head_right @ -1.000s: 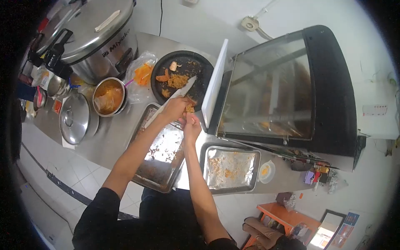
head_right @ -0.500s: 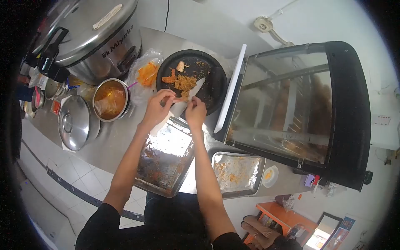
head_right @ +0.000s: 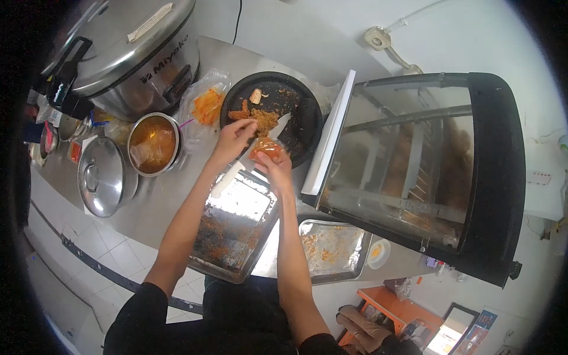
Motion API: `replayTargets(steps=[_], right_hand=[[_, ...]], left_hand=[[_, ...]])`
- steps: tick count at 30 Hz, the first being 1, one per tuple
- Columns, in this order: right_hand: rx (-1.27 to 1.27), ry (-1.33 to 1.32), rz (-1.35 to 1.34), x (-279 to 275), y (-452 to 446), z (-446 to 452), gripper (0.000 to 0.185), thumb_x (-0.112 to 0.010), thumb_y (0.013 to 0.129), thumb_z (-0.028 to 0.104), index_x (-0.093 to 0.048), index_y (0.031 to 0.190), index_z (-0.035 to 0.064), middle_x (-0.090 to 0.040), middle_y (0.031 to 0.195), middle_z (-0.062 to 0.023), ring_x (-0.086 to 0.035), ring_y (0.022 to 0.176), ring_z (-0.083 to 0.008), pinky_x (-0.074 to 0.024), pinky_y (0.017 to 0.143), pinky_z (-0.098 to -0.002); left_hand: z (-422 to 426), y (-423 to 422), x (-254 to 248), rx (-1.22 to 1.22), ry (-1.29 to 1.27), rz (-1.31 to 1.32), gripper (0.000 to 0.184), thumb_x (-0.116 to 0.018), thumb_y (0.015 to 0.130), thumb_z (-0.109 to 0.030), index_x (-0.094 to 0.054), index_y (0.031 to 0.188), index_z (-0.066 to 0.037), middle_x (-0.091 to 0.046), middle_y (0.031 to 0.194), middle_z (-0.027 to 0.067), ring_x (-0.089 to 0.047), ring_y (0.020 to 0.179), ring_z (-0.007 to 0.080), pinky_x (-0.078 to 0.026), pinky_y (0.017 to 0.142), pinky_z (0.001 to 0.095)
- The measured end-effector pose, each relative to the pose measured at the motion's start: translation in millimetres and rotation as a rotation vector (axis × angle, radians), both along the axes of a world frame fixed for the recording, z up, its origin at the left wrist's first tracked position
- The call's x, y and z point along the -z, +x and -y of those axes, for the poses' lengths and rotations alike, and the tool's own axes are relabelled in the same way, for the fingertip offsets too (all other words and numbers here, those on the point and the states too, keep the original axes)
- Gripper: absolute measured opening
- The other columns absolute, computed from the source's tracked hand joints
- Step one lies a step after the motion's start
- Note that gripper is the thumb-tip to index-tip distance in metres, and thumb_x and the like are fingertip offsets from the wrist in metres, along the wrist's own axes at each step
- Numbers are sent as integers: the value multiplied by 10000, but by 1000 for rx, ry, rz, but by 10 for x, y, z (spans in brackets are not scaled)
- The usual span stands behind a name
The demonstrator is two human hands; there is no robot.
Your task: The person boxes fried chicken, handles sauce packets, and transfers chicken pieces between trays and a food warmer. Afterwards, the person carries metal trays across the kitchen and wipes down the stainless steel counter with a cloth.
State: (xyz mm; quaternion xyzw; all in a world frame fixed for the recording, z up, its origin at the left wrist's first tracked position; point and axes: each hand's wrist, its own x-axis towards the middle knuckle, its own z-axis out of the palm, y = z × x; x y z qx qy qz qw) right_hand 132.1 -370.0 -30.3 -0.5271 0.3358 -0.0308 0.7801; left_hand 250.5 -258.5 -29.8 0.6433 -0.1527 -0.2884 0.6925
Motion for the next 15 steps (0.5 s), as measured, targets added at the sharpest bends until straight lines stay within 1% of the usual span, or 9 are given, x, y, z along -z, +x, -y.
replayTargets(steps=[2,3,4,6,8,9,10,12,15], right_hand=[[126,85,83,37,-43,21,357,-691,873,59,-570,1209,46,-676,1074,-43,-654,974,-131,-540,828,-262],[122,84,83,101,-44,52,357,-691,873,59,-570,1209,46,-676,1074,-43,-654,974,-131,-540,828,-262],[149,43,73,168,-48,75,354,-705,865,65,-584,1197,48,-679,1074,-40,-656,963,-126,-542,810,-249],[172,5,60,226,-46,88,352,-719,857,72,-599,1186,49,-682,1073,-37,-659,953,-120,-544,791,-236],[147,-154,-81,202,-3,97,303,-746,836,75,-645,1120,49,-696,1030,-29,-666,893,-102,-542,756,-207],[124,-217,-91,206,32,104,255,-759,828,82,-677,1067,47,-704,982,-17,-663,841,-82,-542,712,-195],[119,-219,-91,202,55,113,255,-759,828,82,-677,1067,47,-704,982,-17,-663,841,-82,-542,712,-195],[51,-295,-103,205,74,144,240,-749,838,79,-679,1065,43,-707,959,-15,-664,815,-78,-543,678,-190],[4,-319,-139,227,82,213,240,-734,842,70,-687,1070,12,-708,944,-33,-662,822,-87,-546,698,-217]], left_hand=[[47,-4,312,-317,340,259,242,-646,909,-221,-698,999,-3,-721,864,124,-689,779,183,-517,702,316],[71,-36,335,-341,324,422,248,-667,876,-265,-723,909,-25,-714,807,153,-705,722,255,-533,667,364],[82,-53,362,-344,324,421,248,-667,876,-265,-723,909,-25,-714,807,153,-705,722,255,-533,667,364],[127,-116,327,-141,579,399,256,-675,850,-294,-739,870,-47,-713,800,150,-702,738,291,-541,698,380],[167,-113,218,-162,587,344,273,-674,840,-317,-749,850,-54,-711,777,145,-697,746,302,-544,729,387],[194,-100,261,-139,586,327,244,-675,831,-293,-751,846,-62,-703,795,165,-689,769,332,-545,735,409],[216,-85,301,-118,583,311,214,-676,822,-269,-753,841,-69,-696,814,184,-682,792,361,-545,742,432],[236,-79,412,-134,546,313,199,-670,815,-250,-755,848,-73,-696,809,182,-682,790,361,-545,755,430],[239,-75,568,-160,483,320,178,-659,801,-216,-758,852,-77,-698,806,177,-683,784,360,-545,770,427]])
